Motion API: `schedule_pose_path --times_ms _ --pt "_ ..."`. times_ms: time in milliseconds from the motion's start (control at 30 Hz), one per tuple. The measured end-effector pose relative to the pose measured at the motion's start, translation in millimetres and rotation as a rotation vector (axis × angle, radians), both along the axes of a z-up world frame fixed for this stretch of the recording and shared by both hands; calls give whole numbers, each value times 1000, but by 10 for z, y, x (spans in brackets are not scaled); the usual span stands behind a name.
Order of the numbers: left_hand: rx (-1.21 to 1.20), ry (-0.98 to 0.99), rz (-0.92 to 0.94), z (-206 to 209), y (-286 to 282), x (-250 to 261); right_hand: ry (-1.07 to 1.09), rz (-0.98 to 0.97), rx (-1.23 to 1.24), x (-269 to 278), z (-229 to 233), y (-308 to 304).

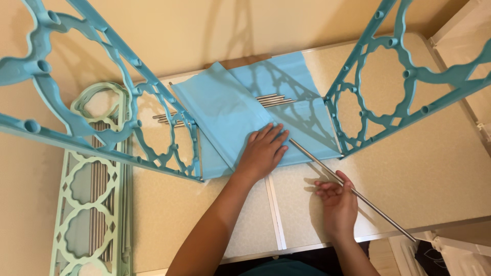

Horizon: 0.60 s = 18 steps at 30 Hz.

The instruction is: The person inserts metal rods into a light blue fabric shelf liner and secures the liner into a light blue plastic shelving frame. They adjust the fabric and rods to fit the frame, then lift the assembled shelf unit.

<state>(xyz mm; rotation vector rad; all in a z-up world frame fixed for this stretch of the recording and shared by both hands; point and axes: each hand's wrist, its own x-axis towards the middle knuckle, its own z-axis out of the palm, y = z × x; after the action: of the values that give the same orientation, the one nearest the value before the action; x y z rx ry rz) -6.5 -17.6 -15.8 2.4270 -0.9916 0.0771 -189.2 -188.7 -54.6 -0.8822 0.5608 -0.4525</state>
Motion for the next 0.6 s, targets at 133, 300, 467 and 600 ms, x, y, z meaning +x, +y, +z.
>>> schedule_pose_path --times_ms 133,300,467,600 --pt "7 -23 -4 -7 -1 -3 273 350 -44 -7 116 -92" --pt "11 -35 -5 -12 -3 6 317 651 -621 -156 326 -137" --pt "6 -32 -5 -16 -1 3 286 69 -1268 -317 646 -399" --pt "3 -18 -6 -12 -3 2 553 154 -1237 -324 802 -734"
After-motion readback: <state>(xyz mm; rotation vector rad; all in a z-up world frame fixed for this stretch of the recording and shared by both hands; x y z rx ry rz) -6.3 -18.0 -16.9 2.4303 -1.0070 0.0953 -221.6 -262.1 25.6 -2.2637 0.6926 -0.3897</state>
